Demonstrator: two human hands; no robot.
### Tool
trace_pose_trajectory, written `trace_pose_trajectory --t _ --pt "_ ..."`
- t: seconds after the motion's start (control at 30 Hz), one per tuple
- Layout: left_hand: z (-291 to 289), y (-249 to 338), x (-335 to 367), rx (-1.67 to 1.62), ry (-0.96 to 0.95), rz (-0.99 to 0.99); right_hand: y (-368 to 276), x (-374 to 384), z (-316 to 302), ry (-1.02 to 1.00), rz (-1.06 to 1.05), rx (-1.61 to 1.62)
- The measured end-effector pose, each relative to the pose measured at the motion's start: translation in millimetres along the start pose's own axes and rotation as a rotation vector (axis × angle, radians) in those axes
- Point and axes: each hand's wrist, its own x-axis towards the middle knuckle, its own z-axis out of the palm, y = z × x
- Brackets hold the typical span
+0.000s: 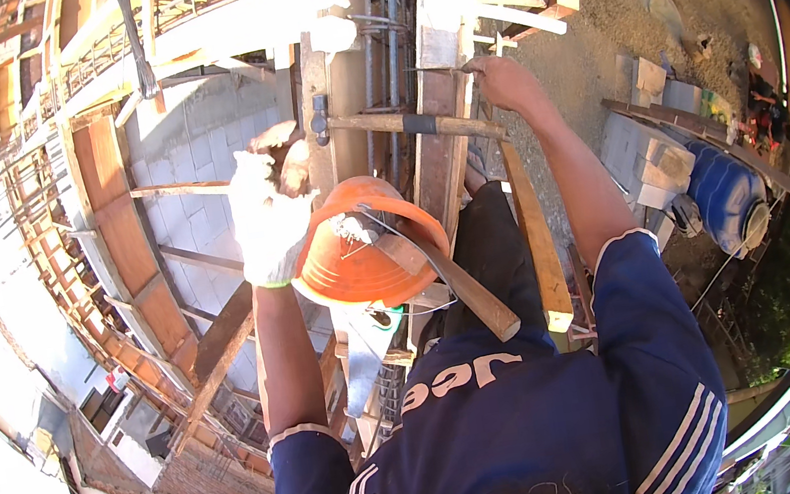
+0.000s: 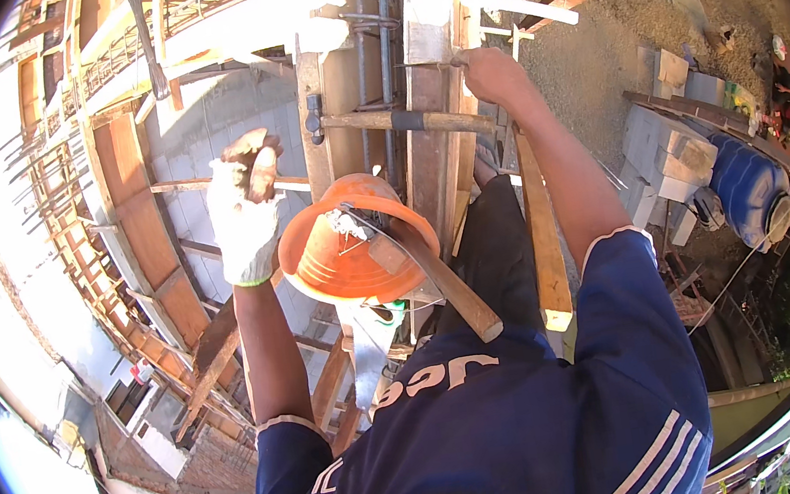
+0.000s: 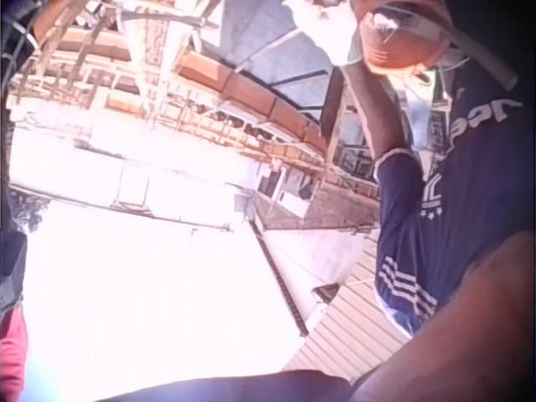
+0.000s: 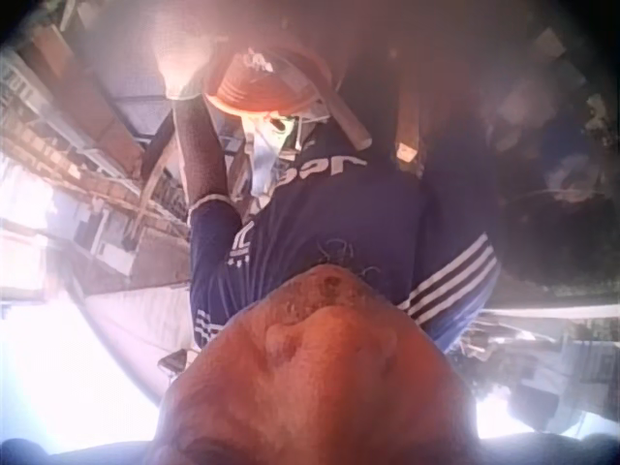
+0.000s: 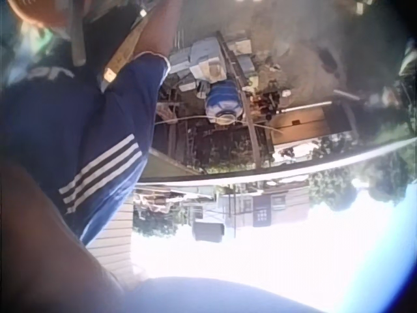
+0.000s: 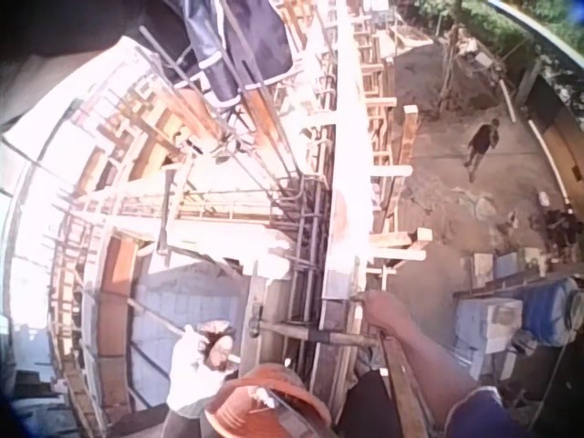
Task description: The person saws a wooden beam and then uses a hammer to nail wooden boards onto a metal reinforcement structure, taking nails from a bucket.
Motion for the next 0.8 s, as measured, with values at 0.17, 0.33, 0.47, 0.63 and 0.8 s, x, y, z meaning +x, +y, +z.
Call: trace_pose_trajectory --t 0.17,0.33,0.47,0.63,0.8 --pt "106.4 -89.1 95.1 0.102 -0.277 -0.247 -5.7 16.4 10.9 0.008 0.062 -0.035" --pt "161.6 -120.5 121.7 0.080 -0.291 -0.386 -34.7 -8.7 -1.6 0.155 0.039 -0.153" --pt "178.4 -102.3 120.8 0.161 -0.340 -0.389 -39.9 -12.8 -15.2 0.095 0.179 -0.010" --pt "188.5 -110.8 129.7 0.154 -0.338 -0.509 -0.3 10.5 6.5 0.062 0.086 0.066" --pt "197.6 -137.9 129.9 0.129 -0.349 -0.522 -16.3 7.8 -17.7 -0.217 0.104 0.206"
